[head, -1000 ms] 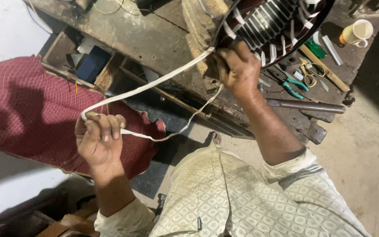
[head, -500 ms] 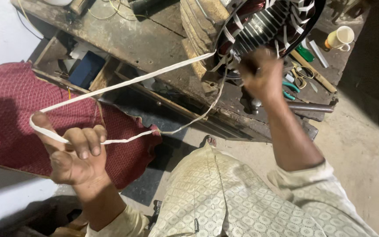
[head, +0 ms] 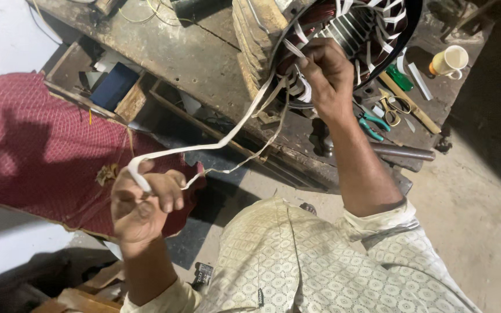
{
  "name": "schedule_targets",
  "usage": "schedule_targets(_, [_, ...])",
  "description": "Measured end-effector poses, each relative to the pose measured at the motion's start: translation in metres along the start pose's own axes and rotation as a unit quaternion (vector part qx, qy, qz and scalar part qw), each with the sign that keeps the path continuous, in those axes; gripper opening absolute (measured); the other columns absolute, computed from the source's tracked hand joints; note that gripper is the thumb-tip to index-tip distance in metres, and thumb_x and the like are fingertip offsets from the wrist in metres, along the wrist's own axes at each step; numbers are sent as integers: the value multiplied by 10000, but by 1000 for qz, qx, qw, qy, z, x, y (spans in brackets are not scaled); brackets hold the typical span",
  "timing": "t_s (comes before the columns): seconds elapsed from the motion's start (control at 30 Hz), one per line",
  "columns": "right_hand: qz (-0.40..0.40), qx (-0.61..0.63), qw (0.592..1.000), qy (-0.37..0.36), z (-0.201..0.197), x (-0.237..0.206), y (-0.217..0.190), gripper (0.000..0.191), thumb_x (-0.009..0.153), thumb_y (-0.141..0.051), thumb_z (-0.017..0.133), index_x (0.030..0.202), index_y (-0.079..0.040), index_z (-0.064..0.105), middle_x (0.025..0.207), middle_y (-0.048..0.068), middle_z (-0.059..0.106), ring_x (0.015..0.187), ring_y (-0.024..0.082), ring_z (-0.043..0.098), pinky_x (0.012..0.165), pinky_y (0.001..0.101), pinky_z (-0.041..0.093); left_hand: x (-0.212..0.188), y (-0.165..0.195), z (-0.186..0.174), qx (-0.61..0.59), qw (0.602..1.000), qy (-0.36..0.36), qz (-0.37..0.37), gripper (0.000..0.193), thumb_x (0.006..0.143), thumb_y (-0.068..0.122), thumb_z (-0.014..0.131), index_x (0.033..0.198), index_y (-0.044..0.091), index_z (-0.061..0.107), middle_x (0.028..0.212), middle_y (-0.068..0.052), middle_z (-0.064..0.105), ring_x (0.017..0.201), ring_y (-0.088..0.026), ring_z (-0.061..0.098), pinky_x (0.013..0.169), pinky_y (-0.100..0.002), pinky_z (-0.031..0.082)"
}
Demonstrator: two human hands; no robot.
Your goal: The person is winding white insulating tape around copper coils on a motor stator. They use a hammer to press the tape into the slots between the coils to secure it in place.
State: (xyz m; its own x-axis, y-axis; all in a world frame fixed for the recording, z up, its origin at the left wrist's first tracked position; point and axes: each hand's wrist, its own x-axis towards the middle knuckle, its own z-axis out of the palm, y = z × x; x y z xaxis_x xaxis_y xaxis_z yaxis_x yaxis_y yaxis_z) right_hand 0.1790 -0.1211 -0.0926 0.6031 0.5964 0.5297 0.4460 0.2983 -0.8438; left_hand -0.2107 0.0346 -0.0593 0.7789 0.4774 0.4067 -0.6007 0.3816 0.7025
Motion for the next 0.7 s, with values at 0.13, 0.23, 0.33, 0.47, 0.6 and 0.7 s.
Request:
schedule_targets(0.13, [110,119,982,-95,-10,5,-6,113,1031,-127,655,925,-93,638,839,15,580,761,123,511,691,280,450,3,-19,37,25,1000,-12,13,525,1016,190,730,1480,13,561,795,-111,651,727,-219,633,922,-415,474])
schedule_targets(0.23, [189,26,959,-210,-33,4,-27,194,1056,-190,674,909,-87,600,799,20,547,733,129,505,664,285,452,7,-29,69,39,999,1,37,553,1019,209,733,1494,5,535,798,-105,651,715,-208,631,892,-404,475])
schedule_targets(0.33, [206,-170,928,-260,-82,-5,-53,164,996,-232,681,933,-82,654,751,60,590,654,166,545,571,348,460,18,-36,93,52,996,8,68,572,1029,244,716,1505,3,511,832,-97,652,732,-208,635,898,-398,476])
schedule_targets(0.47, [67,-383,886,-252,-194,-51,-71,257,913,-267,782,992,-23,763,869,115,678,732,225,658,643,394,535,42,-60,109,53,994,2,98,559,1034,218,696,1522,17,514,835,-91,656,730,-208,635,910,-408,498])
schedule_targets(0.6, [168,-572,789,-148,-365,-126,-75,213,934,-170,831,1048,4,784,864,159,716,668,240,676,582,357,529,56,-91,126,74,991,56,92,388,1075,176,684,1389,-27,582,816,-62,645,742,-164,619,815,-370,516])
schedule_targets(0.7, [368,-449,806,115,-473,-183,-74,314,949,-150,851,1132,37,679,1041,164,718,937,204,661,767,348,545,74,-112,134,79,991,52,97,335,1069,108,662,1380,-18,656,873,-34,654,841,-137,623,829,-336,523])
